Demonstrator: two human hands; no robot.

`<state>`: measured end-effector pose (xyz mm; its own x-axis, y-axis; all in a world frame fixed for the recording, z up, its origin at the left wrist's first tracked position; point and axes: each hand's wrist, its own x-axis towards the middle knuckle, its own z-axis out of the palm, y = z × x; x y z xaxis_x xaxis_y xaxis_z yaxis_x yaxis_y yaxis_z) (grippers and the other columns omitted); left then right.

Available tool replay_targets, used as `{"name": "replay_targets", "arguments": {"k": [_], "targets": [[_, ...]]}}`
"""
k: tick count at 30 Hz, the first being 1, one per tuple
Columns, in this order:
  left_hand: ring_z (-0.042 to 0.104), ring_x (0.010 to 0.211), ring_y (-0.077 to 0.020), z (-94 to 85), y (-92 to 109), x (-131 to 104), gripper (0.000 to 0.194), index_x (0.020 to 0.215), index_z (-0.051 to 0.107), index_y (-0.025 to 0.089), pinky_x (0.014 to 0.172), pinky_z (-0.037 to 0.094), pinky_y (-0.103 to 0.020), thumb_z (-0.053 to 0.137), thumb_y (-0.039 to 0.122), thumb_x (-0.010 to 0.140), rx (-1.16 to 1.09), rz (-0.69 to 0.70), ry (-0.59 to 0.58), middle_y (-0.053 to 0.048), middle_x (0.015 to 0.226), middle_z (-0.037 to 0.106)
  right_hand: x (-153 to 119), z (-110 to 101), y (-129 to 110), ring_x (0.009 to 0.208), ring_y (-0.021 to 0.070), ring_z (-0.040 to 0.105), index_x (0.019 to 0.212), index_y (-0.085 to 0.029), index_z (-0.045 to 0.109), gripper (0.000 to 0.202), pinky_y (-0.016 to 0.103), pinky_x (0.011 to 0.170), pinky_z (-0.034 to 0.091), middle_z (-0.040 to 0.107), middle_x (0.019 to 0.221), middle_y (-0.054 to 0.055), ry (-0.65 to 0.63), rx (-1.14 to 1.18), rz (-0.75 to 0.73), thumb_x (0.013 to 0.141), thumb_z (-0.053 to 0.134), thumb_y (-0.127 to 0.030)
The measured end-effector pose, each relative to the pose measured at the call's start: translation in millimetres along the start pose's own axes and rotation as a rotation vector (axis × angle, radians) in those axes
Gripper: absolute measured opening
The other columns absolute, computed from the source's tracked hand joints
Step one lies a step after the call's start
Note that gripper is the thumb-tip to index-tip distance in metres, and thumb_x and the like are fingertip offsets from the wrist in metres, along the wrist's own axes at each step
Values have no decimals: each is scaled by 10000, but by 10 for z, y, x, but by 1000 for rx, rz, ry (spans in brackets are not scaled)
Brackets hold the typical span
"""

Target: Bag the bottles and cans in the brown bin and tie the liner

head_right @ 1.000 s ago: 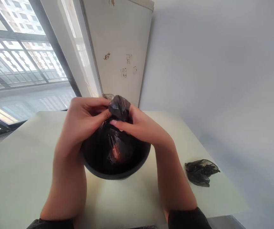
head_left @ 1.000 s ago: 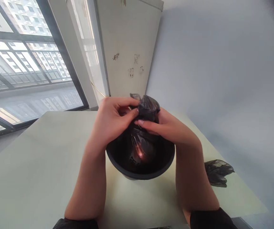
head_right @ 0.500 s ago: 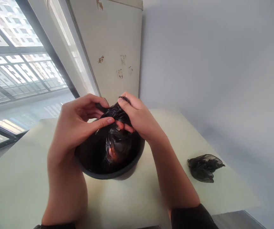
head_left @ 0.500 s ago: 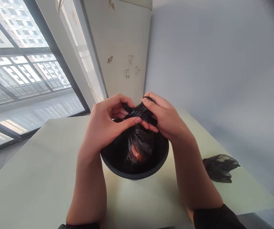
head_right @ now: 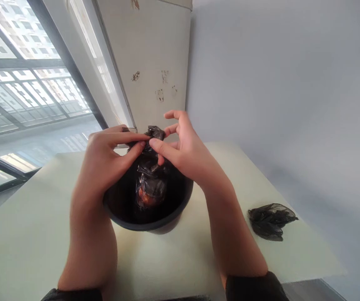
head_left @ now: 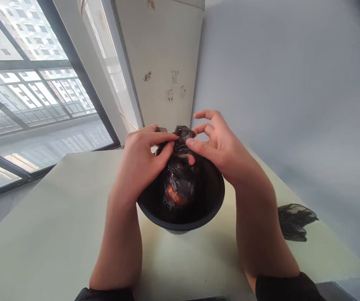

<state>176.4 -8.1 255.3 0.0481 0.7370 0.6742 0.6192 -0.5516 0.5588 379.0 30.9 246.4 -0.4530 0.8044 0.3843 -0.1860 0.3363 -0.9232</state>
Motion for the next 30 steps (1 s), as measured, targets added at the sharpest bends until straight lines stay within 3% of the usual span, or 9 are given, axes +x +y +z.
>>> {"name": "replay_targets", "arguments": {"k": [7, 10, 17, 23, 26, 30], "targets": [[572, 735, -202, -14, 45, 12, 230, 800, 768, 224, 706, 438, -336, 603, 239, 959, 31, 66, -242, -39, 749, 592, -69, 49, -133, 756, 116, 589, 1122, -291, 564, 417, 254, 620, 535, 524, 1099, 10, 40, -127, -61, 799, 768, -124], [574, 757, -205, -26, 70, 13, 245, 776, 725, 217, 707, 438, -330, 624, 304, 982, -27, 60, -278, -44, 770, 591, -74, 64, -162, 751, 117, 553, 1032, -268, 590, 347, 269, 632, 529, 516, 1072, 13, 57, -142, -101, 781, 749, -88], [468, 631, -154, -71, 104, 0, 478, 628, 590, 189, 594, 380, -306, 587, 442, 1034, -200, -61, -250, -23, 654, 496, -102, 3, -204, 832, 182, 535, 853, -251, 728, 81, 337, 716, 524, 525, 921, 31, -32, -357, -211, 871, 805, -232], [502, 635, -145, -84, 135, -9, 502, 648, 629, 187, 584, 396, -292, 603, 522, 1021, -282, -119, -263, -26, 658, 560, -98, 8, -179, 841, 191, 549, 850, -237, 775, 152, 371, 742, 524, 555, 1002, 48, -53, -631, -303, 836, 884, -343], [565, 663, -154, -80, 114, -2, 493, 703, 698, 200, 602, 432, -299, 568, 540, 1037, -247, -145, -172, -32, 709, 635, -83, 61, -183, 866, 199, 564, 778, -221, 724, 150, 387, 795, 516, 582, 987, 46, -59, -695, -351, 898, 805, -258], [670, 791, -188, -67, 62, 16, 330, 878, 823, 229, 695, 509, -314, 654, 485, 1001, -157, -186, 0, -39, 843, 754, -68, 67, -187, 927, 213, 593, 785, -225, 699, 145, 405, 869, 501, 612, 1018, 43, 79, -693, -342, 926, 726, -203]]}}
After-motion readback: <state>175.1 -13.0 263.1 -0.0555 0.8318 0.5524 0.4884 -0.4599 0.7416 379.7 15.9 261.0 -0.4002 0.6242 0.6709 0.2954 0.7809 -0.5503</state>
